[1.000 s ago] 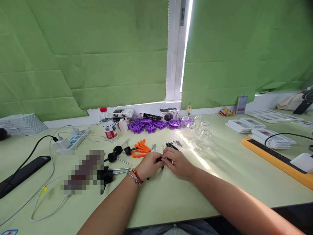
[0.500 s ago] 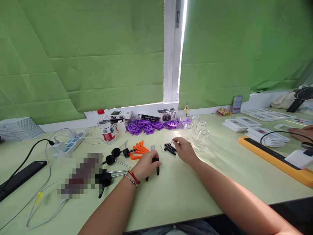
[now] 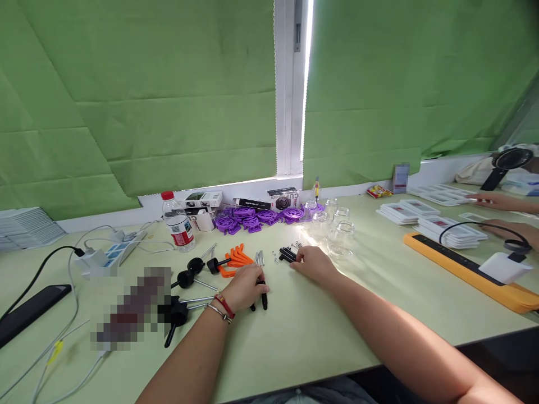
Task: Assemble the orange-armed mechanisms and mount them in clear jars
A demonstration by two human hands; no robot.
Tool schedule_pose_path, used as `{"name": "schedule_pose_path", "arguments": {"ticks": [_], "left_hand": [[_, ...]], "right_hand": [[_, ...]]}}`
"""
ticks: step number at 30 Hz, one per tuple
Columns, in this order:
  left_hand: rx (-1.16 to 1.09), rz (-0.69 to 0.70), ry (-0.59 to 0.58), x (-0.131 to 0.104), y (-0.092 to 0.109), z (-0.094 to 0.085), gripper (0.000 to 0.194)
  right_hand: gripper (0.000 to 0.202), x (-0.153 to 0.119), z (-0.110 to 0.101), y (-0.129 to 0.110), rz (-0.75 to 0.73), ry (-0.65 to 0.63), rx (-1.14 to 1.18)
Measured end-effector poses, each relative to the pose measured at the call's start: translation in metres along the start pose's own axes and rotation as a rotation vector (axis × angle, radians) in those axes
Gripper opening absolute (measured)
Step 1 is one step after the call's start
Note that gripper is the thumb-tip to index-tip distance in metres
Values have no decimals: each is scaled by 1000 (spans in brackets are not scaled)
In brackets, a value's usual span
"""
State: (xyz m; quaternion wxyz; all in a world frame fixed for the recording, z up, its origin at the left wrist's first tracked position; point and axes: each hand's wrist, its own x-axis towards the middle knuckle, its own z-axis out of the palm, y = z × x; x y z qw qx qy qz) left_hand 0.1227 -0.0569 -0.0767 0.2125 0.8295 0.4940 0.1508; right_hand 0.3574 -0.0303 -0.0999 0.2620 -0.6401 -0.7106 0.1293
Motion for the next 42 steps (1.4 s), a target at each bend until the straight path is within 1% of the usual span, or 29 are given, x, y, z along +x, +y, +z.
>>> {"name": "schedule_pose_path", "arguments": {"ticks": [4, 8, 12, 14, 15, 17, 19, 21, 24, 25, 26, 27, 30, 31, 32, 34, 37, 42], "left_hand": [[43, -70, -24, 0, -1, -3, 14], [85, -115, -42, -1, -3, -4, 16], [102, -120, -34, -3, -3, -5, 14], [97, -130, 3, -3, -2, -5, 16], [83, -128, 40, -3, -1, -5, 19], [19, -89, 145, -2, 1, -3, 29], [-90, 0, 226, 0, 3, -2, 40], [-213, 87, 228, 1, 7, 0, 41], [-322, 127, 149, 1, 11, 2, 25], [-333, 122, 132, 1, 12, 3, 21], [-336, 117, 121, 1, 13, 3, 19], [-338, 114, 115, 1, 13, 4, 19], [-360, 115, 107, 1, 13, 4, 21], [-361, 118, 107, 1, 13, 5, 21], [-352, 123, 106, 1, 13, 5, 22], [-311, 134, 102, 0, 14, 5, 24], [-252, 152, 91, -1, 16, 4, 23], [-254, 132, 69, -1, 16, 6, 22]], "right_hand": [[17, -1, 2, -4, 45, -43, -82], [16, 0, 3, -4, 77, -87, -88], [21, -1, 0, -5, 58, -132, -12], [23, -3, -1, -7, 37, -156, 73], [24, -4, -2, -9, 21, -176, 135], [26, -8, -3, -13, -36, -239, 291], [26, -12, -2, -18, -123, -315, 455], [24, -16, -1, -21, -208, -368, 565], [21, -16, 1, -21, -277, -406, 588], [20, -14, 1, -19, -280, -397, 570], [20, -11, 2, -16, -268, -362, 543], [21, -7, 1, -12, -237, -296, 506], [24, 6, 1, 2, -73, 4, 334], [25, 9, 0, 6, -30, 69, 265], [25, 12, 0, 10, -8, 93, 202], [23, 15, 1, 15, -2, 67, 121], [21, 15, 3, 15, -39, 4, 70], [22, 12, 6, 12, -81, -21, 21]]}}
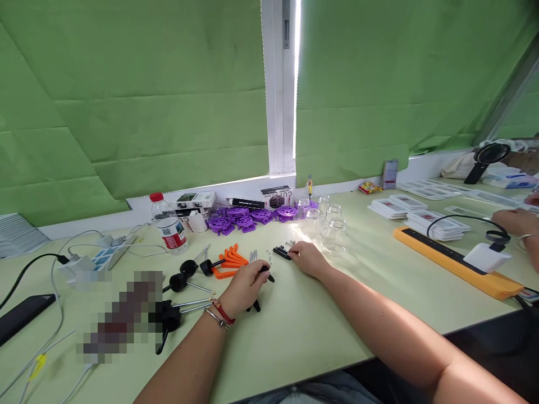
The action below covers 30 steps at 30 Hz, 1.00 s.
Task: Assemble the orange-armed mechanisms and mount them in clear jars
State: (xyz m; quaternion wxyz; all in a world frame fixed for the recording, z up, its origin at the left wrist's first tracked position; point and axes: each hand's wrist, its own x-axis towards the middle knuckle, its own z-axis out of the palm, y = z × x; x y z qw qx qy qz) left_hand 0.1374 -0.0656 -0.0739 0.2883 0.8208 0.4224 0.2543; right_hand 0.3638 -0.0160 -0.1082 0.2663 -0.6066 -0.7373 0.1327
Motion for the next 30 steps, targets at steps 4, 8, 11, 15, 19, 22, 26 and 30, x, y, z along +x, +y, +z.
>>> {"name": "schedule_pose_path", "arguments": {"ticks": [4, 8, 11, 15, 19, 22, 26, 30], "left_hand": [[-16, -14, 32, 0, -3, 2, 22], [1, -10, 44, -1, -4, 2, 19], [48, 11, 29, -1, -3, 1, 20], [119, 35, -4, -2, -3, 1, 21], [156, 51, -11, -2, -2, 1, 20], [164, 58, -19, -3, 0, 0, 19], [183, 62, -15, -3, 1, -1, 18], [186, 55, -15, -3, 1, 0, 20]], "right_hand": [[23, -2, 2, 0, -14, -15, -3], [27, 2, 3, 3, 24, 29, -9], [29, 9, 4, 7, 39, 52, -25], [27, 16, 6, 6, 34, 33, -45], [24, 17, 5, 0, 23, 13, -66], [23, 18, 5, -2, 8, -7, -84], [23, 20, 6, 1, 2, -12, -96], [24, 21, 8, 1, 1, -3, -84]]}}
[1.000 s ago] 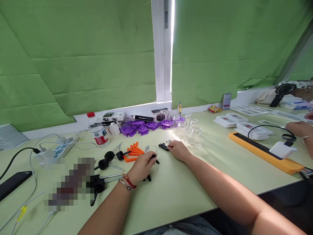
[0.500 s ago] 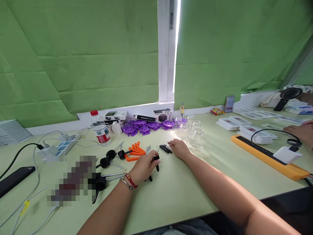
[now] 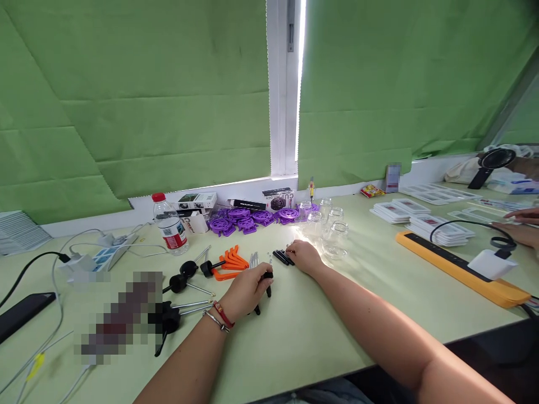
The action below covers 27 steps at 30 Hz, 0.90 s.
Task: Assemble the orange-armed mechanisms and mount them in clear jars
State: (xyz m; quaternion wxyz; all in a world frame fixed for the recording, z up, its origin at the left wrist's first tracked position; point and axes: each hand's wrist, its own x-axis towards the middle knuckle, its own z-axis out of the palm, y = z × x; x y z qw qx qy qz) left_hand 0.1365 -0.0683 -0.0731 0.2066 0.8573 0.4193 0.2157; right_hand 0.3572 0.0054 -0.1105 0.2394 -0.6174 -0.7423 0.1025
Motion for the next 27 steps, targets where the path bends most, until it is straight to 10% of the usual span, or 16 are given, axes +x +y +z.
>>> {"name": "schedule_pose_path", "arguments": {"ticks": [14, 20, 27], "left_hand": [[-70, -19, 21, 1, 0, 2, 18], [-61, -10, 43, 1, 0, 3, 14], [-113, -28, 61, 2, 1, 4, 12]], "right_hand": [[21, -23, -26, -12, -29, 310, 482], [18, -56, -26, -57, -470, 95, 489], [18, -64, -18, -67, -517, 69, 349]]}}
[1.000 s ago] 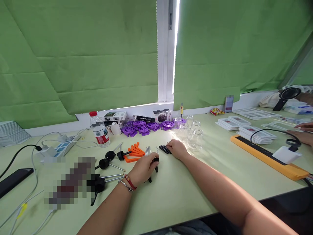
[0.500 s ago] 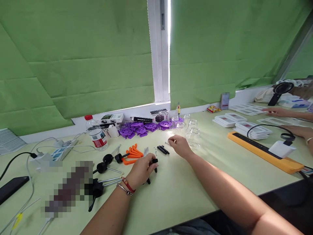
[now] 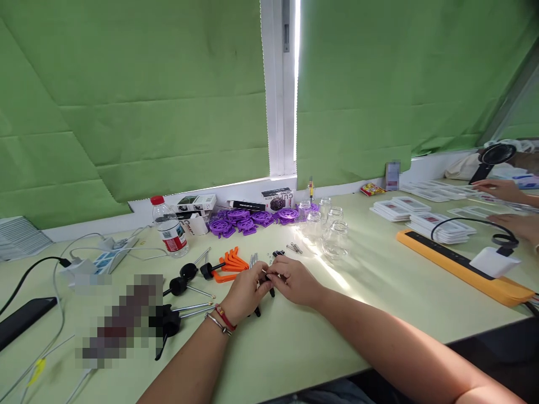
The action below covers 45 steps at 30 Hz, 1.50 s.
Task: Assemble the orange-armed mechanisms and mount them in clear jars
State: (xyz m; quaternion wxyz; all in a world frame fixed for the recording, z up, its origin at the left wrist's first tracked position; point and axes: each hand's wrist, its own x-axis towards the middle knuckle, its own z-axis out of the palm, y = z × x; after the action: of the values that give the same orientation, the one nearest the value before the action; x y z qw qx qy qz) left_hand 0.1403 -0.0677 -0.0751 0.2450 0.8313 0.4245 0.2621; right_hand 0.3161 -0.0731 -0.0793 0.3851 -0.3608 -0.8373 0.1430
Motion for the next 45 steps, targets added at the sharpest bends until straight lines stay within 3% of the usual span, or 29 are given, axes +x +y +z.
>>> {"name": "schedule_pose_path", "arguments": {"ticks": [25, 29, 34, 36, 40, 45], "left_hand": [[89, 12, 0, 0, 1, 1, 15], [70, 10, -14, 0, 1, 0, 17], [70, -6, -25, -1, 0, 0, 23], [70, -7, -32, -2, 0, 0, 20], [64, 5, -39, -2, 0, 0, 16], [61, 8, -38, -2, 1, -1, 16]], "right_hand": [[17, -1, 2, 2, 30, -1, 85], [14, 2, 0, 13, 24, 39, 103], [20, 7, -13, 53, 309, 271, -123], [25, 8, -18, 68, 452, 215, -265], [27, 7, -21, 85, 651, -22, -451], [28, 10, -20, 86, 765, -40, -507]]}}
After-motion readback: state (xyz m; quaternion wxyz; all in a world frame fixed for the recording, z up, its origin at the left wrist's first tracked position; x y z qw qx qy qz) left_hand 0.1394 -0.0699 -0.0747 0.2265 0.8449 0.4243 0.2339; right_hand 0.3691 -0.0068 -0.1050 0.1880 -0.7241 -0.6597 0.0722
